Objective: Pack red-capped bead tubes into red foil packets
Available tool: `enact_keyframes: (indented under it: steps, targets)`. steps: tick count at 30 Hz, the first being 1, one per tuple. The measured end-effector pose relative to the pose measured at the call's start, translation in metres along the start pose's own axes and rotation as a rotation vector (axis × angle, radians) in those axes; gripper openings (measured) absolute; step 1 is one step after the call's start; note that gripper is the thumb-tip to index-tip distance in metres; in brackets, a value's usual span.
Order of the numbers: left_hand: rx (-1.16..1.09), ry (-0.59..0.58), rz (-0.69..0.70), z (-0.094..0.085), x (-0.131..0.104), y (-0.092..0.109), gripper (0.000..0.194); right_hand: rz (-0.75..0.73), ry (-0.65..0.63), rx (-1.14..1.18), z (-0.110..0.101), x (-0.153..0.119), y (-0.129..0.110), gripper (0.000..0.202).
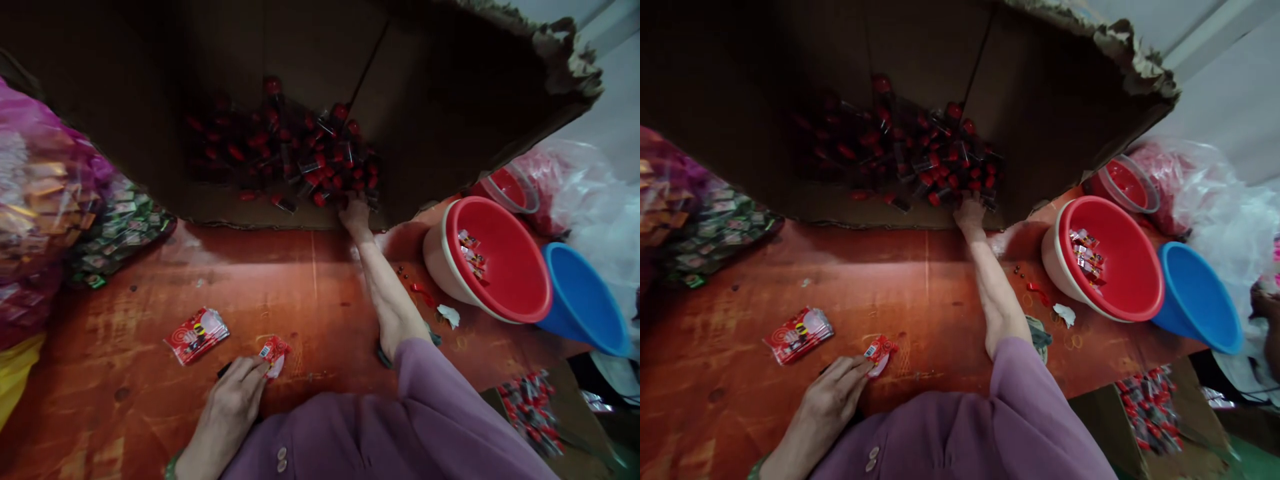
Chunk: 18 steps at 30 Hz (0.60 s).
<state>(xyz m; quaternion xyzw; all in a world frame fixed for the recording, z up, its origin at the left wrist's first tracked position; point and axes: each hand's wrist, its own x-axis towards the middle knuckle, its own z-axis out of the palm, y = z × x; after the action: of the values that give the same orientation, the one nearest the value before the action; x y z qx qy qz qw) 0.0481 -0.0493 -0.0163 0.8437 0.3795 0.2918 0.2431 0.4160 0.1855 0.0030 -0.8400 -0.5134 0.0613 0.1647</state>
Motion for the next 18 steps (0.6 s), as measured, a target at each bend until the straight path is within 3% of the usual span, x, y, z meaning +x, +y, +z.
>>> enact_keyframes:
  steps: [9,14,18]
  targets:
    - [0.059,-0.125,0.019,-0.005,-0.008,0.006,0.026,-0.159,-0.050,-0.210,0.006,-0.001,-0.009,0.040]
    - [0.050,-0.126,-0.006,-0.004,-0.007,0.006,0.025,-0.197,-0.130,-0.158,0.005,-0.041,-0.026,0.042]
    - [0.017,-0.080,-0.037,-0.008,-0.003,0.005,0.025,-0.326,-0.271,-0.181,0.000,-0.076,-0.031,0.044]
